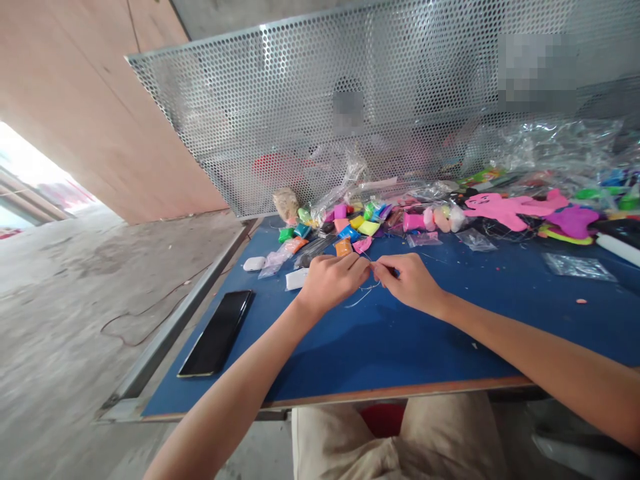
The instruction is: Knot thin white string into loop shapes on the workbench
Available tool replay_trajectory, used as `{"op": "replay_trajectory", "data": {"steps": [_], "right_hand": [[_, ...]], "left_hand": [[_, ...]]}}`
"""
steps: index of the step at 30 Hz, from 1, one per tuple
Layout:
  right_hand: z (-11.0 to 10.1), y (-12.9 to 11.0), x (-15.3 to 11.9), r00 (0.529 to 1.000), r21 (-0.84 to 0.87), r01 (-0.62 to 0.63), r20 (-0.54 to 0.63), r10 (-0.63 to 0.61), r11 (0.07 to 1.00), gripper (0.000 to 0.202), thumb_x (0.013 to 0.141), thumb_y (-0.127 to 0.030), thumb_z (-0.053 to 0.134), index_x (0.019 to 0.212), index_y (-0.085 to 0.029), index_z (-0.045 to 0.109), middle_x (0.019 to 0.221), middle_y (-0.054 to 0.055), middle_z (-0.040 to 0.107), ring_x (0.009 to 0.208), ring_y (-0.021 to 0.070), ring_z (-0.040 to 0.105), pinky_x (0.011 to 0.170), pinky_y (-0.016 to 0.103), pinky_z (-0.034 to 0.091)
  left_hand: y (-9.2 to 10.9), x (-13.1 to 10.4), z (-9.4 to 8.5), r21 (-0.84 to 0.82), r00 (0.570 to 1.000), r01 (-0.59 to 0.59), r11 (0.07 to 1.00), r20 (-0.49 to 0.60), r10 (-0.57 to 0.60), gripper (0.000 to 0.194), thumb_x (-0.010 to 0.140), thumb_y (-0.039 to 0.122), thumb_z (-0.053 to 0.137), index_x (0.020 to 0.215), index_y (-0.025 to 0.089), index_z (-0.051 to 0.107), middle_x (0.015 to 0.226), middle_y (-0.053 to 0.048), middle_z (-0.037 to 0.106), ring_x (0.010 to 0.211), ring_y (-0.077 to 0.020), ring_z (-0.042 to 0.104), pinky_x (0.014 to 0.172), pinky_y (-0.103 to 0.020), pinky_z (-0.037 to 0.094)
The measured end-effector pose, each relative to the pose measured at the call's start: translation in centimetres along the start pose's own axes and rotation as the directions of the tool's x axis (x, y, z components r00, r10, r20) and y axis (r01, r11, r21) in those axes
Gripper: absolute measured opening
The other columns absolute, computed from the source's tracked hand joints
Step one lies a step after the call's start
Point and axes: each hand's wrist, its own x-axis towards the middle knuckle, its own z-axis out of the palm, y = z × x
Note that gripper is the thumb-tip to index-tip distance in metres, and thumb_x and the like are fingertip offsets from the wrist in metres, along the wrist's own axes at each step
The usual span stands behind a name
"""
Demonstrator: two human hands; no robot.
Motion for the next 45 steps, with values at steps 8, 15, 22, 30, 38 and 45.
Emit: {"op": "replay_trajectory", "data": {"steps": [8,15,22,30,38,45], "right_hand": [[-0.8,0.7,0.4,0.961,-0.411,0.263,0.031,-0.275,0.873,0.03,0.102,-0.025,0.043,0.082,-0.018,0.064,0.075,0.007,0.066,0.072,0.0203,0.059,0.07,0.035,0.042],[-1.4,0.1,0.6,0.888,-0.612,0.411,0.1,-0.45,0.676,0.029,0.103,-0.023,0.045,0.081,-0.018,0.064,0.071,0.005,0.064,0.067,0.0182,0.056,0.065,0.035,0.037],[-1.2,0.0,0.7,0.87,-0.611,0.415,0.048,-0.491,0.675,0.027,0.101,-0.021,0.049,0.078,-0.017,0.063,0.069,0.003,0.062,0.067,0.017,0.055,0.065,0.034,0.036],[-1.2,-0.4,0.4,0.912,-0.49,0.362,0.011,-0.409,0.793,0.028,0.101,-0.022,0.048,0.076,-0.017,0.061,0.068,0.002,0.063,0.065,0.0165,0.055,0.068,0.033,0.038],[-1.0,-0.4,0.2,0.99,-0.217,0.13,-0.026,-0.139,0.967,0.036,0.102,-0.026,0.045,0.069,-0.019,0.057,0.062,0.002,0.064,0.06,0.0151,0.057,0.066,0.03,0.039],[-1.2,-0.4,0.3,1.0,-0.008,-0.009,0.003,0.009,1.0,0.036,0.102,-0.029,0.046,0.071,-0.018,0.061,0.061,-0.001,0.065,0.056,0.0117,0.06,0.059,0.026,0.039]], "left_hand": [[0.6,0.3,-0.5,-0.111,0.979,0.197,0.974,0.082,-0.188,0.024,0.098,0.036,0.05,0.11,0.029,0.07,0.106,-0.002,0.076,0.081,-0.0194,0.071,0.062,-0.028,0.043],[0.8,0.4,-3.0,-0.303,0.935,0.315,0.899,0.259,-0.241,0.026,0.096,0.032,0.051,0.114,0.026,0.069,0.102,0.0,0.076,0.078,-0.0178,0.071,0.068,-0.029,0.049],[1.1,0.7,-3.4,-0.407,0.934,0.327,0.853,0.277,-0.226,0.03,0.102,0.032,0.037,0.106,0.023,0.065,0.104,-0.001,0.074,0.088,-0.0193,0.069,0.078,-0.031,0.048],[1.2,0.6,-2.4,-0.532,0.929,0.361,0.766,0.276,-0.246,0.022,0.103,0.03,0.038,0.103,0.021,0.058,0.088,-0.001,0.069,0.078,-0.0165,0.064,0.07,-0.028,0.044],[1.3,0.5,-0.7,-0.654,0.959,0.281,0.703,0.158,-0.236,0.021,0.104,0.03,0.038,0.098,0.019,0.056,0.088,-0.002,0.065,0.071,-0.0125,0.059,0.068,-0.026,0.043],[0.8,0.4,-0.4,-0.702,0.962,0.27,0.658,0.174,-0.209,0.019,0.103,0.028,0.043,0.105,0.02,0.059,0.075,0.002,0.063,0.057,-0.0093,0.057,0.063,-0.024,0.045]]}}
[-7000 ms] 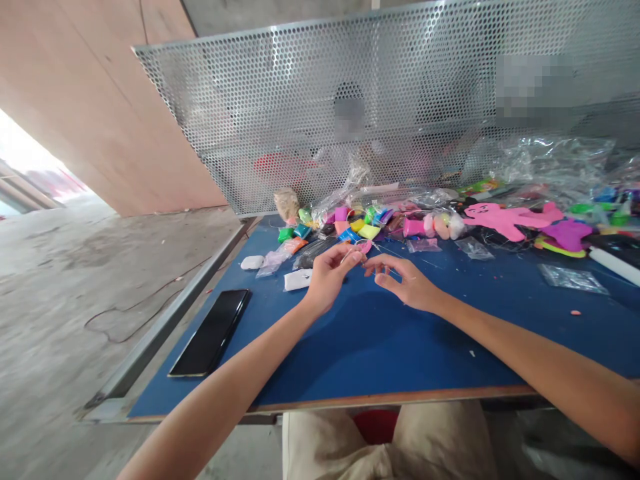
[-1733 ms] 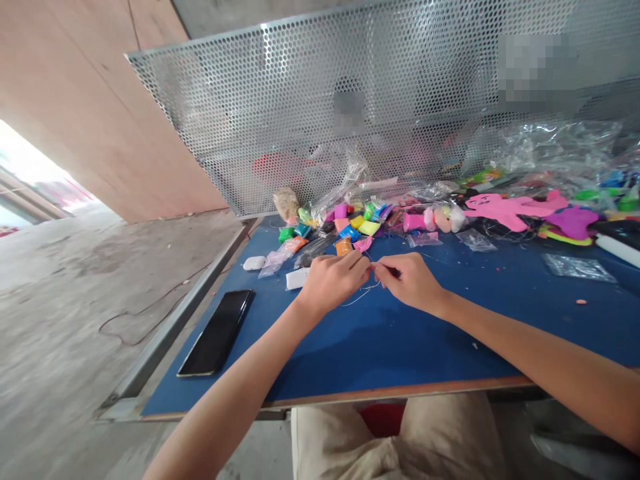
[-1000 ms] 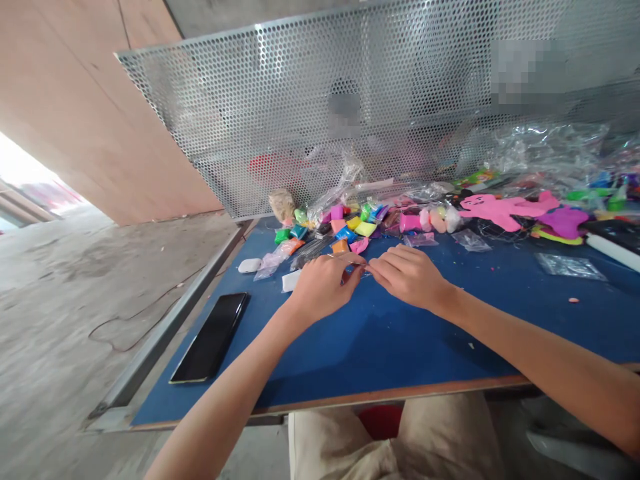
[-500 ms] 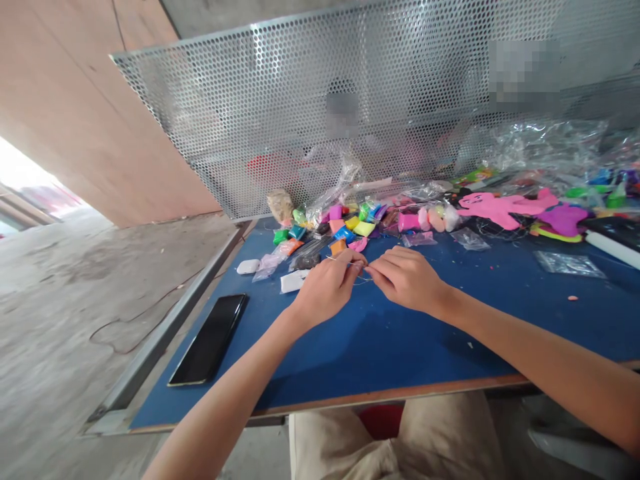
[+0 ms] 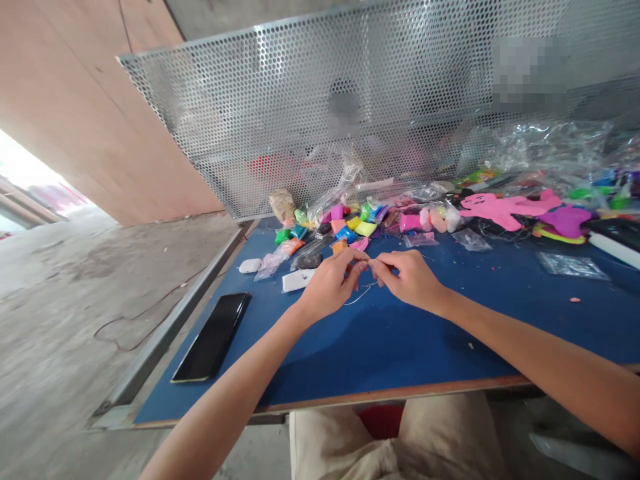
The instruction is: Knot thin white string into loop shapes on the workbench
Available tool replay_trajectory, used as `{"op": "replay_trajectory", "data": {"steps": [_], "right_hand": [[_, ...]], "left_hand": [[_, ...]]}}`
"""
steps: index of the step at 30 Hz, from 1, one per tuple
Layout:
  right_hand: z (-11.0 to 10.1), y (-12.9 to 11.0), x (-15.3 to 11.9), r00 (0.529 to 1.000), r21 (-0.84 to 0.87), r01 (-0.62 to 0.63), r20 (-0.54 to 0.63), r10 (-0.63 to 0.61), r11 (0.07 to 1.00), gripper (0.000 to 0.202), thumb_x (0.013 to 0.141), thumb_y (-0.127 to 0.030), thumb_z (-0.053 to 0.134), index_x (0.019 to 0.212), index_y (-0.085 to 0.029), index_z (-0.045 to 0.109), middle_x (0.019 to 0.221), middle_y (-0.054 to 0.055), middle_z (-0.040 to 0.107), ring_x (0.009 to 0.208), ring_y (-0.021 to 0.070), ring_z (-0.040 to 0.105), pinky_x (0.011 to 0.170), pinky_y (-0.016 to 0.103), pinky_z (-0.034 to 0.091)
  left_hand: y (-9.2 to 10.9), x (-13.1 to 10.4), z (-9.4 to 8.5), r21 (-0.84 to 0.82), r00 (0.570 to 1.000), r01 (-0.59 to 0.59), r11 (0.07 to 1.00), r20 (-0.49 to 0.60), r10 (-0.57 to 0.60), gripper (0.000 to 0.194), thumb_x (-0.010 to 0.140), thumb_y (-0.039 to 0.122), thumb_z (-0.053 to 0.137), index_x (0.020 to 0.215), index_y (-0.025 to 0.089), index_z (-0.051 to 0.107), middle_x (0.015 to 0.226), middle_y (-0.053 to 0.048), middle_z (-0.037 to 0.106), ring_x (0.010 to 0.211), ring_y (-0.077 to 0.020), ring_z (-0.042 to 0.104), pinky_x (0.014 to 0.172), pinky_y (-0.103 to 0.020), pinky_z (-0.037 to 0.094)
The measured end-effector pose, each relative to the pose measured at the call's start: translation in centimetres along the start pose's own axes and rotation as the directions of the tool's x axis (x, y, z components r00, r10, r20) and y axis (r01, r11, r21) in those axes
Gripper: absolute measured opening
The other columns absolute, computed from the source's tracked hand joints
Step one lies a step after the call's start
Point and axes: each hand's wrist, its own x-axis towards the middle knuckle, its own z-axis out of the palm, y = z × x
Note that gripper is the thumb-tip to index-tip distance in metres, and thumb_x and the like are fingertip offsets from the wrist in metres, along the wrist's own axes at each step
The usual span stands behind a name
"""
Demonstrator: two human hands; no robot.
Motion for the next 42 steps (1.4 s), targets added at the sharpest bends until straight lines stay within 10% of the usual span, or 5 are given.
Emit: {"op": "replay_trajectory", "data": {"steps": [18,27,42], "right_hand": [[0.0,1.1,0.3,0.998,0.101,-0.023,0.067,0.017,0.995,0.041,0.103,-0.036,0.043,0.069,-0.02,0.061,0.054,-0.003,0.065,0.059,0.013,0.062,0.077,0.029,0.044],[0.1,1.2,0.3,0.998,0.058,0.018,0.062,-0.022,0.998,0.04,0.103,-0.033,0.043,0.069,-0.02,0.059,0.054,-0.003,0.064,0.059,0.0136,0.06,0.078,0.031,0.042],[0.1,0.6,0.4,1.0,0.071,0.016,0.026,-0.018,0.997,0.041,0.104,-0.029,0.042,0.066,-0.02,0.056,0.053,-0.004,0.062,0.057,0.0129,0.058,0.079,0.033,0.04]], "left_hand": [[-1.3,0.1,0.0,0.175,0.99,-0.133,0.976,-0.032,0.14,0.027,0.101,0.032,0.048,0.116,0.023,0.068,0.105,-0.005,0.074,0.053,-0.0079,0.06,0.069,-0.026,0.054],[-0.6,0.1,-0.1,-0.012,0.991,0.125,0.992,-0.044,-0.126,0.024,0.095,0.037,0.057,0.107,0.025,0.074,0.058,0.004,0.067,0.046,-0.012,0.06,0.059,-0.026,0.051],[-0.2,-0.1,-0.4,0.187,0.998,0.058,0.981,-0.048,-0.05,0.025,0.099,0.036,0.051,0.11,0.026,0.07,0.064,0.003,0.069,0.061,-0.0139,0.066,0.066,-0.025,0.048]]}}
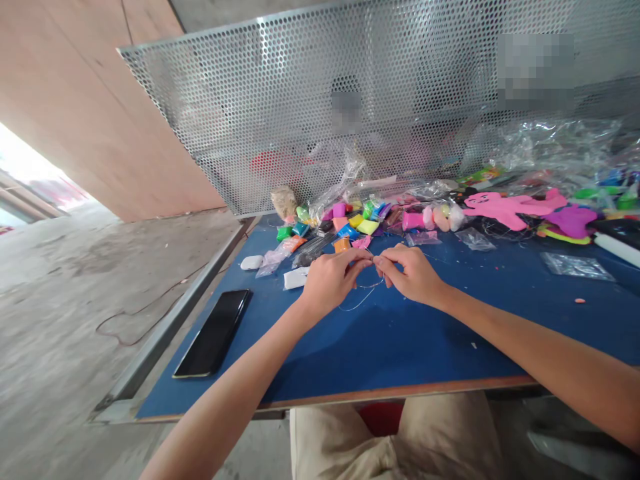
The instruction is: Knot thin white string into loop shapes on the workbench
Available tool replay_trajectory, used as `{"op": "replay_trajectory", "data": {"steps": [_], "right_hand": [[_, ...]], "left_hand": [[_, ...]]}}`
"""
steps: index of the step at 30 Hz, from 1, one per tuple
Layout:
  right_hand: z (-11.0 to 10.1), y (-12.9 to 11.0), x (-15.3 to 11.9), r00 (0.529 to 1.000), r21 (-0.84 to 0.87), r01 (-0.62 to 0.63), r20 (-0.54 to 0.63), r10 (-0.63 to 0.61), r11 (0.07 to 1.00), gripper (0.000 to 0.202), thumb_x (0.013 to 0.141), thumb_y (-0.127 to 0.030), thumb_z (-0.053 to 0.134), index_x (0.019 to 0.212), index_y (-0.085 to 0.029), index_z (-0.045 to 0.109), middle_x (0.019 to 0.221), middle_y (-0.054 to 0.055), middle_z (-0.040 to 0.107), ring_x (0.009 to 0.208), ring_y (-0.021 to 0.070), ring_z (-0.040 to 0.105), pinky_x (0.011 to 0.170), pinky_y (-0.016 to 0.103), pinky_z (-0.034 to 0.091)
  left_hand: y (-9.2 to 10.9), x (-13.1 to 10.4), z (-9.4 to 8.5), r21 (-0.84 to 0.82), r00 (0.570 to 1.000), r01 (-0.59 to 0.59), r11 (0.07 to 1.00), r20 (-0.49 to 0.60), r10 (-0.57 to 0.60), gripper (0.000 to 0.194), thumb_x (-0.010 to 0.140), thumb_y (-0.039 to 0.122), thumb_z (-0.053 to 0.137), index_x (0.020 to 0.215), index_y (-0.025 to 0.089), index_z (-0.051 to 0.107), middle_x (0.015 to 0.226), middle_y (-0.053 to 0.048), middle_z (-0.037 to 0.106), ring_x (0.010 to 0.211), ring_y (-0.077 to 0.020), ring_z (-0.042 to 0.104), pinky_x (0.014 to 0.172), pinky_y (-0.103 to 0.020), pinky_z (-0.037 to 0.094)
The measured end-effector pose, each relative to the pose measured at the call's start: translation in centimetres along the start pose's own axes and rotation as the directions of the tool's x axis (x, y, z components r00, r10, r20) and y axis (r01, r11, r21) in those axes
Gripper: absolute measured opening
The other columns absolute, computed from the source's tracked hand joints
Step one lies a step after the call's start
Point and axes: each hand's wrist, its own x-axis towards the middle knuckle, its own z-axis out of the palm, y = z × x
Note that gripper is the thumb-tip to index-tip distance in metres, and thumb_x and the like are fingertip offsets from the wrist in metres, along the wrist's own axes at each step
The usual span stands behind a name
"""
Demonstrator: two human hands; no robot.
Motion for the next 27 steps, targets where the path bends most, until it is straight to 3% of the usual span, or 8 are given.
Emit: {"op": "replay_trajectory", "data": {"steps": [7,14,18,21,23,26,27], "right_hand": [[0.1,-0.6,-0.2,0.993,0.136,-0.115,0.019,0.114,0.984,0.043,0.104,-0.034,0.042,0.065,-0.021,0.055,0.048,-0.005,0.059,0.052,0.0132,0.058,0.072,0.03,0.042],[0.1,-0.7,-0.4,0.993,0.18,-0.122,0.016,0.121,0.976,0.043,0.104,-0.037,0.04,0.067,-0.021,0.053,0.042,-0.006,0.054,0.046,0.0125,0.053,0.066,0.029,0.042],[0.2,-0.4,-0.4,0.996,0.149,-0.091,0.025,0.088,0.985,0.043,0.105,-0.039,0.039,0.068,-0.021,0.054,0.046,-0.005,0.056,0.05,0.0131,0.055,0.071,0.031,0.043],[0.1,0.4,-0.1,0.998,0.047,-0.062,0.015,0.062,0.997,0.041,0.104,-0.038,0.041,0.07,-0.021,0.056,0.05,-0.004,0.059,0.055,0.0137,0.058,0.076,0.031,0.043],[0.0,1.2,0.2,0.997,0.002,-0.07,-0.011,0.07,0.998,0.041,0.104,-0.037,0.042,0.07,-0.021,0.058,0.052,-0.004,0.06,0.056,0.0136,0.059,0.074,0.03,0.043],[-0.3,2.1,0.4,0.992,-0.016,-0.097,-0.08,0.096,0.995,0.04,0.102,-0.038,0.044,0.071,-0.02,0.061,0.055,-0.002,0.061,0.056,0.0144,0.059,0.067,0.03,0.043],[-0.4,2.3,0.4,0.991,-0.026,-0.093,-0.096,0.09,0.995,0.039,0.102,-0.038,0.045,0.071,-0.02,0.061,0.056,-0.002,0.061,0.057,0.0149,0.059,0.067,0.03,0.043]], "left_hand": [[0.0,-0.4,0.3,0.14,0.989,-0.098,0.985,-0.095,0.112,0.026,0.1,0.038,0.049,0.112,0.026,0.069,0.092,-0.002,0.076,0.067,-0.0131,0.065,0.065,-0.025,0.044],[-0.6,-0.7,0.4,0.295,0.967,-0.174,0.939,-0.127,0.219,0.028,0.1,0.037,0.047,0.112,0.031,0.072,0.095,-0.002,0.077,0.065,-0.0142,0.064,0.062,-0.028,0.039],[-0.6,-0.8,0.4,0.353,0.967,-0.18,0.918,-0.109,0.231,0.029,0.101,0.037,0.046,0.115,0.034,0.071,0.1,-0.001,0.077,0.066,-0.0151,0.065,0.063,-0.029,0.04],[-0.4,-0.6,0.1,0.256,0.975,-0.127,0.958,-0.145,0.168,0.027,0.099,0.039,0.049,0.11,0.032,0.073,0.096,-0.002,0.077,0.068,-0.015,0.065,0.065,-0.029,0.043],[-0.4,-0.3,-0.2,0.13,0.966,-0.09,0.987,-0.231,0.118,0.024,0.097,0.04,0.053,0.105,0.028,0.073,0.096,-0.002,0.076,0.072,-0.0142,0.064,0.071,-0.029,0.047],[-1.1,0.3,-0.3,-0.14,0.905,0.034,0.99,-0.415,-0.09,0.025,0.09,0.042,0.064,0.104,0.022,0.067,0.103,-0.005,0.072,0.078,-0.0136,0.062,0.076,-0.029,0.05],[-1.5,0.4,-0.2,-0.25,0.894,0.077,0.965,-0.412,-0.178,0.031,0.087,0.044,0.068,0.106,0.02,0.064,0.106,-0.007,0.071,0.08,-0.0137,0.062,0.074,-0.029,0.051]]}}
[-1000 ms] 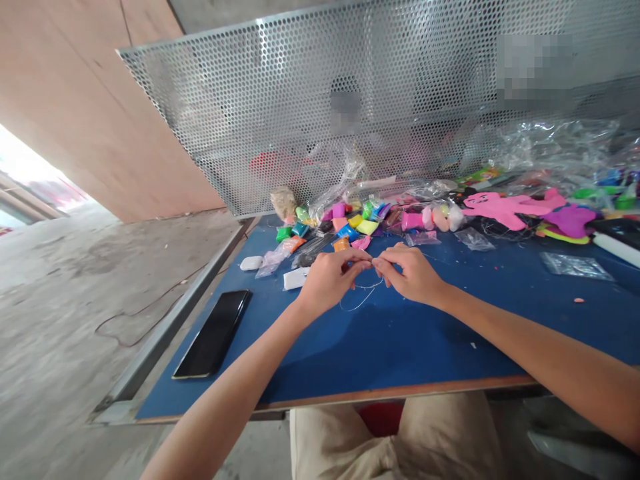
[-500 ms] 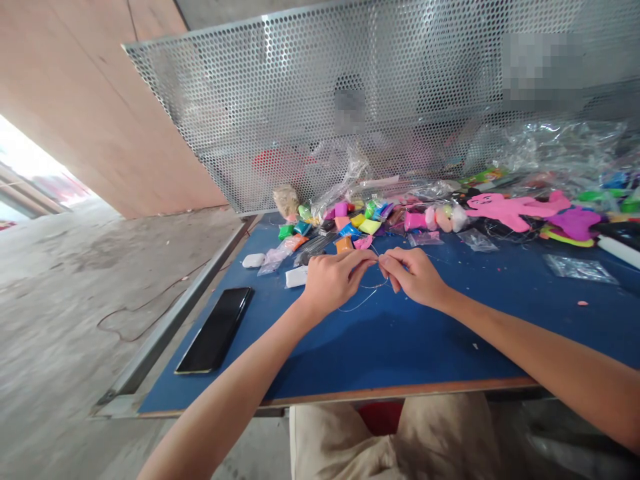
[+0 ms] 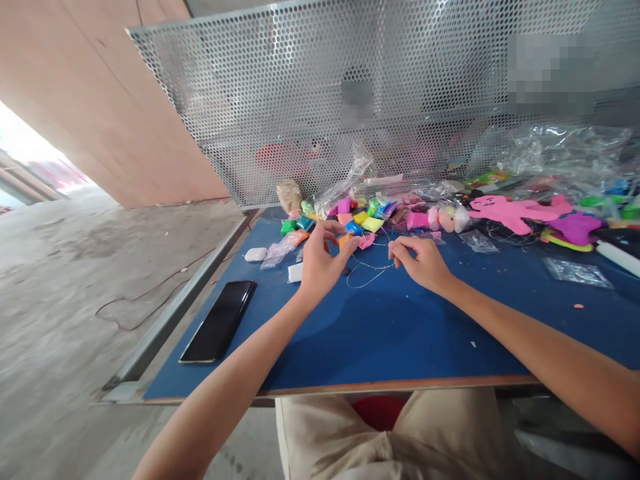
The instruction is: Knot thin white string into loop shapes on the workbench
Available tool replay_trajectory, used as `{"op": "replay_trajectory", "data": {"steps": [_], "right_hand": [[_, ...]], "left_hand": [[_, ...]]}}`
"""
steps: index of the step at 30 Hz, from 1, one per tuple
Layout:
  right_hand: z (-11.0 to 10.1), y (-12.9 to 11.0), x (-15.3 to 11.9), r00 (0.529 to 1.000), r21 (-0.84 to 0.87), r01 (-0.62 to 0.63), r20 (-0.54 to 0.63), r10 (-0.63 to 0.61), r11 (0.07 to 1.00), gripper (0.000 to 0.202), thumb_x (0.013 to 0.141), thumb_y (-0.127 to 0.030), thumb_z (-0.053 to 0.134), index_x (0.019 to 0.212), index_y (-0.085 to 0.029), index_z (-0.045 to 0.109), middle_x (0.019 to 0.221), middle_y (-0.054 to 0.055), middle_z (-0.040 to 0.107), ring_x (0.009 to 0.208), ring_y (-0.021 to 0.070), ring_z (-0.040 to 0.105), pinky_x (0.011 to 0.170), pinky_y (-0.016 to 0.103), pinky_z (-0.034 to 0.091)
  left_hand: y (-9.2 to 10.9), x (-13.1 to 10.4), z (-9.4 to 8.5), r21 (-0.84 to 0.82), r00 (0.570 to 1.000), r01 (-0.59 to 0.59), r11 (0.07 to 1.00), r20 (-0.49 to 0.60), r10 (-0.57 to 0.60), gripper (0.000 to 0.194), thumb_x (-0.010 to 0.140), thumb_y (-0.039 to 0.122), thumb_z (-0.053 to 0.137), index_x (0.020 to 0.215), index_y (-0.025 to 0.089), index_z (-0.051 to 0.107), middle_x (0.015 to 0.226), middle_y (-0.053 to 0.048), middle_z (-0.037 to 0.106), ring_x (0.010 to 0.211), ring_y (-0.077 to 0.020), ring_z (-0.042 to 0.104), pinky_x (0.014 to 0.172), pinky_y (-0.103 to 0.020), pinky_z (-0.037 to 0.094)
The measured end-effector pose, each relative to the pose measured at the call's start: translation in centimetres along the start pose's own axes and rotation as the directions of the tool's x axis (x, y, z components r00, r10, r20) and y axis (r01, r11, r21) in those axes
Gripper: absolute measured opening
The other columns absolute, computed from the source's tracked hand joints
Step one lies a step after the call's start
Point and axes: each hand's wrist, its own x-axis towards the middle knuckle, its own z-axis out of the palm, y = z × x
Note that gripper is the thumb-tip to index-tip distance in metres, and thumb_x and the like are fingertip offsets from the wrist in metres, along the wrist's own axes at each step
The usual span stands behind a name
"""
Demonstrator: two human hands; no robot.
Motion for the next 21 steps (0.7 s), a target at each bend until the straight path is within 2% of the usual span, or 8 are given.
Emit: {"op": "replay_trajectory", "data": {"steps": [2,5,8,10,12,15,18,21], "right_hand": [[-0.1,0.1,0.0,0.999,-0.04,0.035,-0.014,-0.036,0.999,0.037,0.102,-0.036,0.046,0.072,-0.021,0.062,0.056,-0.002,0.062,0.059,0.0158,0.06,0.073,0.032,0.043],[0.0,-0.1,-0.1,0.995,-0.11,0.101,-0.005,-0.102,0.989,0.035,0.101,-0.032,0.047,0.071,-0.021,0.062,0.058,-0.001,0.063,0.062,0.0163,0.059,0.08,0.035,0.041],[0.2,-0.4,-0.2,0.993,-0.136,0.12,0.013,-0.12,0.983,0.037,0.1,-0.032,0.048,0.068,-0.02,0.061,0.059,-0.001,0.064,0.061,0.016,0.058,0.081,0.035,0.04],[0.2,-0.5,-0.3,0.995,-0.118,0.102,0.025,-0.1,0.988,0.037,0.099,-0.032,0.05,0.067,-0.02,0.062,0.062,-0.001,0.066,0.062,0.0161,0.06,0.082,0.035,0.041],[0.2,-0.6,-0.3,0.998,-0.058,0.056,0.037,-0.054,0.997,0.033,0.099,-0.033,0.05,0.072,-0.02,0.065,0.067,0.0,0.069,0.066,0.0169,0.063,0.079,0.034,0.042],[0.2,-0.5,-0.3,0.997,0.068,-0.051,0.065,0.046,0.996,0.032,0.1,-0.037,0.049,0.081,-0.02,0.068,0.071,0.001,0.071,0.069,0.0182,0.065,0.068,0.031,0.045],[0.4,-0.1,-0.1,0.985,0.188,-0.143,0.127,0.12,0.972,0.038,0.101,-0.042,0.047,0.077,-0.019,0.066,0.07,0.003,0.07,0.068,0.0185,0.065,0.066,0.03,0.046],[0.7,0.0,0.1,0.974,0.311,-0.186,0.185,0.132,0.932,0.044,0.102,-0.045,0.044,0.072,-0.019,0.065,0.07,0.003,0.069,0.068,0.0178,0.063,0.07,0.031,0.048]], "left_hand": [[-0.7,0.1,0.4,-0.181,0.978,0.16,0.97,0.162,-0.131,0.037,0.087,0.048,0.067,0.107,0.017,0.063,0.109,-0.009,0.07,0.087,-0.0149,0.065,0.077,-0.028,0.053],[-1.4,-0.3,1.3,-0.421,0.853,0.418,0.805,0.487,-0.188,0.038,0.093,0.05,0.057,0.105,0.015,0.065,0.098,-0.008,0.07,0.089,-0.0157,0.067,0.085,-0.032,0.054],[-1.5,-0.9,2.0,-0.549,0.765,0.604,0.577,0.604,-0.226,0.035,0.094,0.049,0.057,0.105,0.016,0.064,0.075,0.001,0.059,0.066,-0.0091,0.061,0.078,-0.031,0.057],[-1.4,-1.2,2.2,-0.571,0.748,0.627,0.53,0.631,-0.205,0.032,0.095,0.047,0.057,0.102,0.017,0.063,0.065,0.006,0.047,0.055,-0.0054,0.051,0.072,-0.028,0.056],[-1.3,-1.3,2.3,-0.546,0.78,0.56,0.623,0.602,-0.173,0.031,0.095,0.046,0.056,0.097,0.016,0.062,0.063,0.007,0.043,0.052,-0.0046,0.049,0.068,-0.026,0.056],[-1.2,-1.5,2.3,-0.398,0.845,0.382,0.834,0.517,-0.141,0.03,0.097,0.045,0.051,0.093,0.016,0.059,0.067,0.003,0.055,0.056,-0.0083,0.06,0.063,-0.025,0.058],[-1.0,-1.5,2.0,-0.241,0.851,0.301,0.923,0.505,-0.146,0.027,0.099,0.043,0.046,0.091,0.019,0.054,0.072,0.001,0.065,0.056,-0.0122,0.067,0.049,-0.021,0.054],[-0.7,-1.5,1.3,-0.158,0.847,0.197,0.968,0.525,-0.087,0.026,0.1,0.042,0.043,0.091,0.02,0.052,0.074,0.001,0.069,0.043,-0.0095,0.062,0.036,-0.017,0.044]]}}
